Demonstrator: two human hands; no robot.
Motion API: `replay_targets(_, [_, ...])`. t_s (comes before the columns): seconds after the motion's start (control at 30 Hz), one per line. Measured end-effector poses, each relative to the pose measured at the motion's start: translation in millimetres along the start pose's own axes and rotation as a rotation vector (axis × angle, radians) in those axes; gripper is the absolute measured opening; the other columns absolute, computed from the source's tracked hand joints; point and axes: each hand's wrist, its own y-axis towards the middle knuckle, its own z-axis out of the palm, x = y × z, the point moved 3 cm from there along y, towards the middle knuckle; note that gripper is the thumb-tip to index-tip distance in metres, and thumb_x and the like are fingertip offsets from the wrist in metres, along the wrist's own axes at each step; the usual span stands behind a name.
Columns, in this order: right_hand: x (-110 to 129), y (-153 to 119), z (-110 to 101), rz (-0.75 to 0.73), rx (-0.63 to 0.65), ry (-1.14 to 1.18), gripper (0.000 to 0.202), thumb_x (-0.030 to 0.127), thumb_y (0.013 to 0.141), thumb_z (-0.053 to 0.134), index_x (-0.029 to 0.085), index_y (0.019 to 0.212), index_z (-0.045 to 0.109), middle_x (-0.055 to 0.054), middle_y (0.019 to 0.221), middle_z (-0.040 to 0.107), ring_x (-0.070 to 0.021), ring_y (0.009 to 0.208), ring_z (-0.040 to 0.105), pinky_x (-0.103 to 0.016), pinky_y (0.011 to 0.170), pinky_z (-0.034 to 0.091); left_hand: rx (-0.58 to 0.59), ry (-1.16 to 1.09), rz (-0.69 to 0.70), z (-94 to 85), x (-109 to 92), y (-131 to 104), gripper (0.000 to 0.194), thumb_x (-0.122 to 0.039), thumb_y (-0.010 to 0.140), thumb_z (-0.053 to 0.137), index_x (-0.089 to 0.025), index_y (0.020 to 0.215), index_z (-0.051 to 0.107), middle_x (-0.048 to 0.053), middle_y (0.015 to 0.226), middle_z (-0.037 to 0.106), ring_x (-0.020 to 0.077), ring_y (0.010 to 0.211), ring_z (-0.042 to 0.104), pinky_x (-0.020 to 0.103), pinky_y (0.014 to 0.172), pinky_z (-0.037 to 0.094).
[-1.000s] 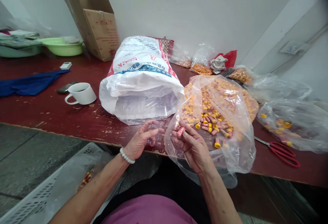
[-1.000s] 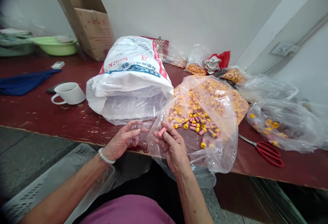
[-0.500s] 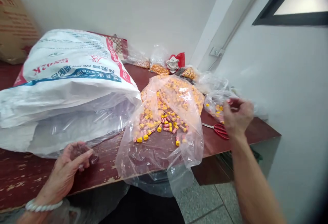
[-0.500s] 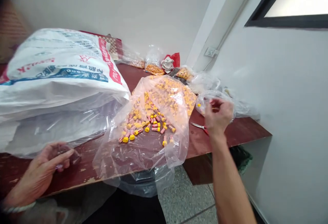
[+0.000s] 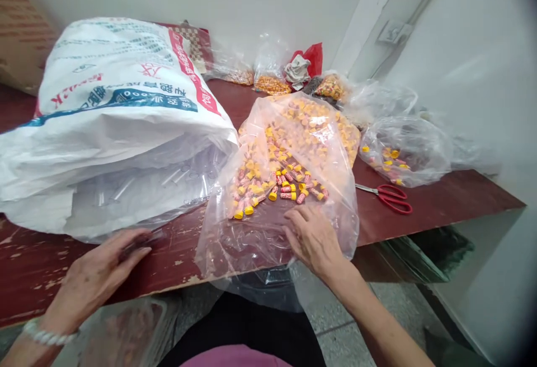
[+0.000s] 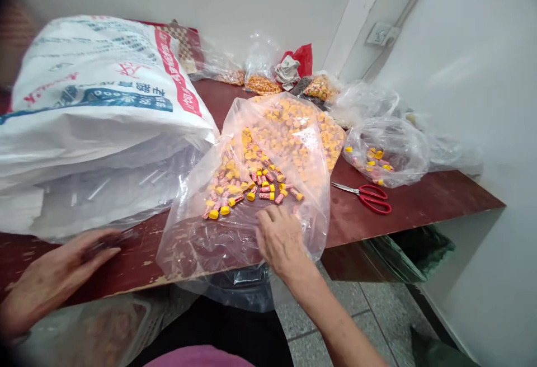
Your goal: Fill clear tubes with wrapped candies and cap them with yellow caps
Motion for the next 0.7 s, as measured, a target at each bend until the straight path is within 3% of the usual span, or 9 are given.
replay_targets(0.1, [-18, 1, 19, 0.244, 0.169, -0.273, 0.02, 0.028, 0.083, 0.057, 0.015, 0.098, 0.06, -0.013, 0.1, 0.062, -0.0299, 0.095, 0.055, -0.039, 0.072, 0.044, 0.119, 0.087, 0.156, 2.8, -1, 3, 0.042, -0.047, 0.083, 0.046, -0.02, 0.113, 0.059, 0.009, 0.116, 0.061, 0.0269, 0.105, 0.057, 0.04, 0.096, 0.039])
replay_targets(0.2, [-36, 2, 22, 0.263, 0.213, -0.321, 0.017, 0.026, 0.085, 0.054, 0.015, 0.095, 0.06, -0.011, 0.095, 0.063, -0.0292, 0.094, 0.056, -0.036, 0.068, 0.042, 0.127, -0.061, 0.075, 4.2, -9, 2, 0.041, -0.049, 0.08, 0.051, -0.019, 0.106, 0.062, 0.009, 0.111, 0.063, 0.0273, 0.102, 0.057, 0.039, 0.092, 0.043])
replay_targets(0.33, [-34, 1, 25, 0.229, 0.192, -0.327, 0.016, 0.026, 0.086, 0.052, 0.017, 0.096, 0.06, -0.01, 0.095, 0.063, -0.0277, 0.095, 0.056, -0.034, 0.07, 0.041, 0.17, -0.539, -0.158, 7.1, -37, -18, 0.044, -0.048, 0.076, 0.061, -0.021, 0.111, 0.058, 0.006, 0.11, 0.064, 0.0253, 0.099, 0.06, 0.036, 0.087, 0.046])
replay_targets(0.47, [-30, 5, 34, 0.259, 0.14, -0.322, 0.023, 0.034, 0.086, 0.053, 0.016, 0.098, 0.06, -0.013, 0.093, 0.063, -0.03, 0.091, 0.057, -0.035, 0.067, 0.041, 0.268, -1.039, -0.235, 10.4, -75, -47, 0.038, -0.039, 0.077, 0.065, -0.022, 0.108, 0.053, 0.005, 0.103, 0.066, 0.0194, 0.091, 0.062, 0.033, 0.084, 0.049])
replay_targets(0.6, [-25, 10, 36, 0.253, 0.068, -0.266, 0.025, 0.023, 0.083, 0.052, 0.012, 0.105, 0.057, -0.016, 0.092, 0.063, -0.0299, 0.087, 0.058, -0.037, 0.067, 0.041, 0.352, -1.176, -0.183, 15.4, -102, -62, 0.033, -0.033, 0.079, 0.065, -0.021, 0.106, 0.052, 0.004, 0.094, 0.065, 0.0138, 0.08, 0.06, 0.025, 0.072, 0.049])
replay_targets(0.7, [-4, 5, 26, 0.215, -0.004, -0.173, 0.025, 0.016, 0.082, 0.048, 0.011, 0.106, 0.055, -0.016, 0.096, 0.061, -0.0274, 0.088, 0.058, -0.038, 0.073, 0.043, 0.384, -1.176, -0.145, 23.1, -110, -66, 0.032, -0.035, 0.081, 0.062, -0.02, 0.107, 0.052, 0.003, 0.094, 0.063, 0.0105, 0.072, 0.056, 0.022, 0.064, 0.046])
